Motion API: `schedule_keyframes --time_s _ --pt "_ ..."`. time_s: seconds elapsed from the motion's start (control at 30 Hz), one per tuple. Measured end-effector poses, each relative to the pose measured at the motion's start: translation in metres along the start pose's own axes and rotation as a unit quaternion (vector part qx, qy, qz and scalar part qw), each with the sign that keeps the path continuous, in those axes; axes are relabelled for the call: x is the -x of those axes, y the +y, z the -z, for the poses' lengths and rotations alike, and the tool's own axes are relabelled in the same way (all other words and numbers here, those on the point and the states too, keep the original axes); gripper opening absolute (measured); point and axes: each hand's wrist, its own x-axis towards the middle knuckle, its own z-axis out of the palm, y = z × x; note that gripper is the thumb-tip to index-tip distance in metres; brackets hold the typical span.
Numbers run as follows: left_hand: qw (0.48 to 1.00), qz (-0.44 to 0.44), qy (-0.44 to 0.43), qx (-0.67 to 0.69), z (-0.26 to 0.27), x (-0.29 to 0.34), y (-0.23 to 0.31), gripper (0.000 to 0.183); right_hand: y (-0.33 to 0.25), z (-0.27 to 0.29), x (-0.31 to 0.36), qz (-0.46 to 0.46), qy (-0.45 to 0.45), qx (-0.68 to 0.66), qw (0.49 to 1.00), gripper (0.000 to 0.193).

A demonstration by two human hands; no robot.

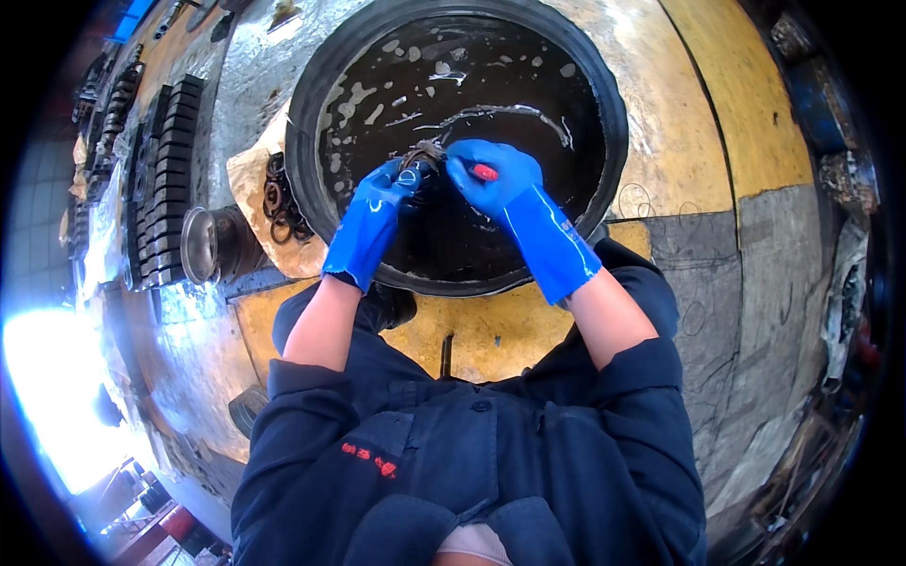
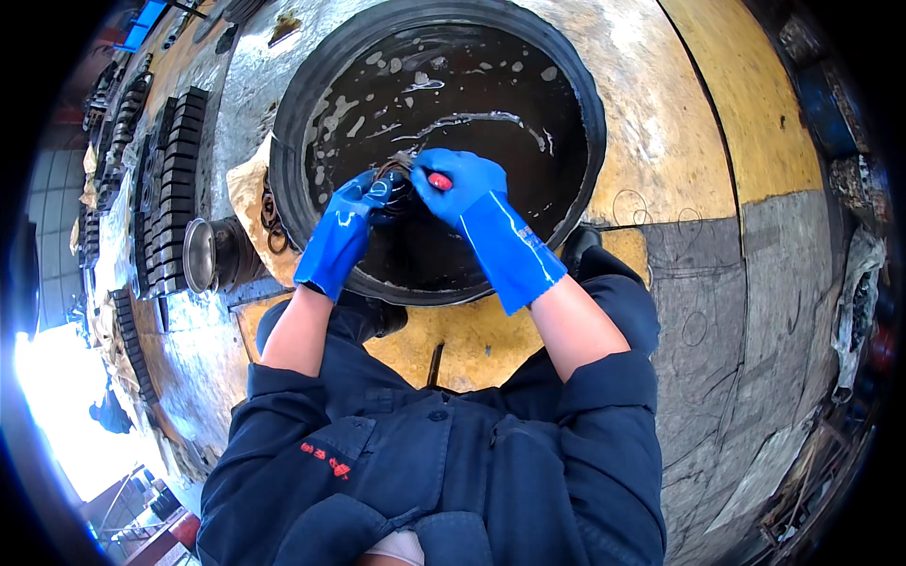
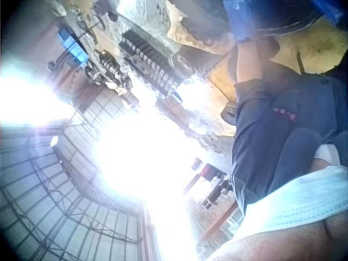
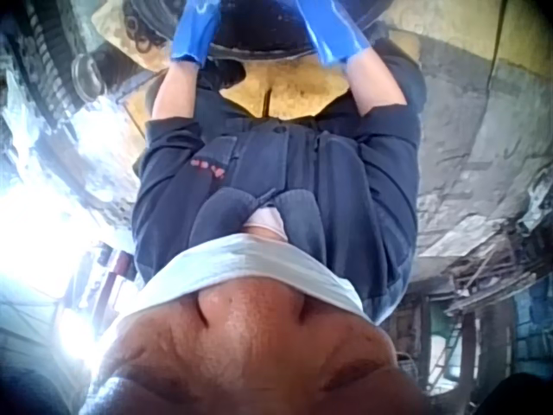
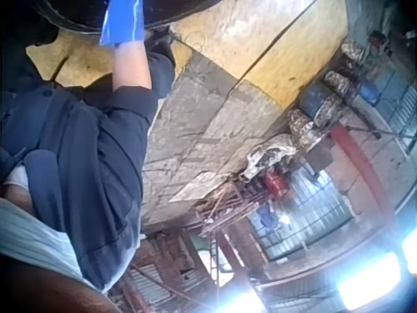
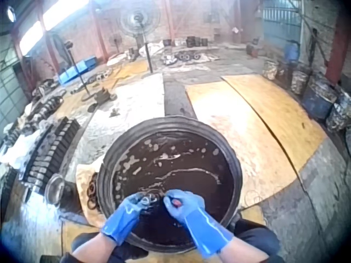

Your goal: The person uses a brush to clean metal rings and parts in a bucket of liquid, then places them on a piece of paper.

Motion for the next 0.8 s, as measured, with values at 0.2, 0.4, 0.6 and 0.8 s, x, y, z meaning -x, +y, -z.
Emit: schedule_keyframes --time_s 0.2,0.4,0.6,0.8 --pt "0.999 0.025 0.025 0.006 0.005 0.002 0.006 0.048 -0.002 0.005 -0.002 -0.157 -0.096 -0.054 0.981 0.027" --pt "1.000 0.014 0.014 0.021 -0.003 0.005 0.012 0.050 -0.007 0.003 -0.007 -0.023 0.009 -0.109 0.994 0.029" --pt "0.998 -0.027 0.044 -0.042 -0.002 -0.006 0.000 0.052 0.000 0.007 -0.012 -0.349 -0.159 -0.085 0.920 0.035" --pt "0.996 -0.034 0.076 -0.034 -0.002 -0.008 -0.007 0.050 0.000 0.007 -0.007 -0.360 -0.185 -0.028 0.914 0.039"
